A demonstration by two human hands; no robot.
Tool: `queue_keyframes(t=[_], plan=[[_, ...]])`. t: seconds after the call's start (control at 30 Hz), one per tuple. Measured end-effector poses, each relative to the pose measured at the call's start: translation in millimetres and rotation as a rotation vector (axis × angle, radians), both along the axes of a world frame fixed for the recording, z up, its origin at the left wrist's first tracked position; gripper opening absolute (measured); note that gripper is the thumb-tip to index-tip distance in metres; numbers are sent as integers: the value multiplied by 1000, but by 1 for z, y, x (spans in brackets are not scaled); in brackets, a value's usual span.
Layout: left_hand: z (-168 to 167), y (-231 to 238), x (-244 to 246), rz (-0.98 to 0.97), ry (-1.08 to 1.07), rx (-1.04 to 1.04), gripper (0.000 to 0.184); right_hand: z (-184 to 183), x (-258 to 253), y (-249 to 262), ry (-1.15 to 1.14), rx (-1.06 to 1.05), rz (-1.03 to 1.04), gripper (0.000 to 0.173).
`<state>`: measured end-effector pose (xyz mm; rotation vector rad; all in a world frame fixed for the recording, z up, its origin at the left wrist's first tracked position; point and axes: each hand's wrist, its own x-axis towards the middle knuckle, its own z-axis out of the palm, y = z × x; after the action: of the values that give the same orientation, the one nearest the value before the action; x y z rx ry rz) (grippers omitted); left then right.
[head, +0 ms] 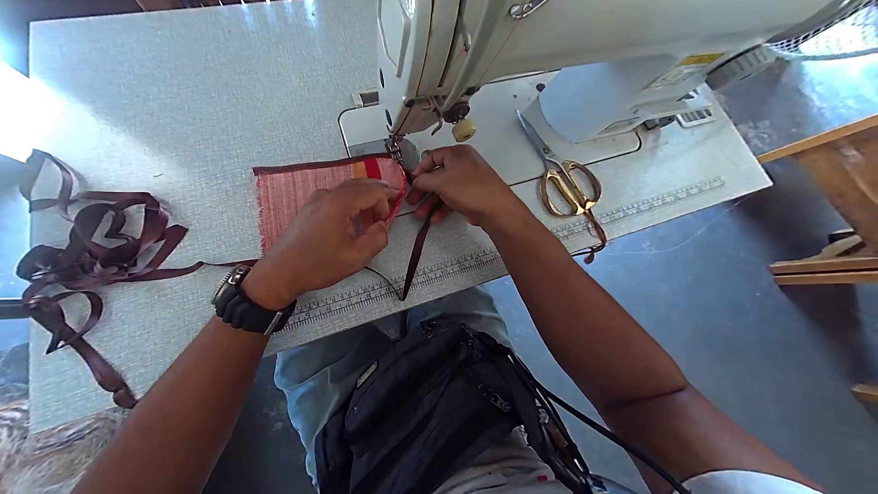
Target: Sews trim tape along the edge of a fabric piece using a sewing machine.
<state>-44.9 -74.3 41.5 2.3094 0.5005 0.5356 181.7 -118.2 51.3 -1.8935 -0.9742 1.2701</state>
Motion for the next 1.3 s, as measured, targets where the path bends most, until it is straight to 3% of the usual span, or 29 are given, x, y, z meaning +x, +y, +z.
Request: queue_keyframes(t=[0.13, 0.27, 0.37, 0.63, 0.83, 0.97, 1.3], plan=[[-1, 2, -4, -6, -21, -30, 10, 0, 1, 1, -102, 29, 8, 10], [0, 2, -6, -10, -34, -29, 8, 4, -2, -2, -553, 135, 91, 11], [-2, 2, -7, -13, -48, -31, 10, -2, -3, -1, -685, 222, 126, 9], [-5, 4, -10, -6, -55, -33, 10, -15, 0, -1, -630, 407, 140, 7], [-5, 4, -9, -2, -59, -46, 11, -4, 2, -3, -555, 189, 97, 12], [-5, 5, -9, -1, -58, -51, 11, -4, 5, 1, -548, 152, 110, 15], [-6, 11, -13, -7, -100, -89, 13, -14, -1, 6, -598, 373, 83, 8]])
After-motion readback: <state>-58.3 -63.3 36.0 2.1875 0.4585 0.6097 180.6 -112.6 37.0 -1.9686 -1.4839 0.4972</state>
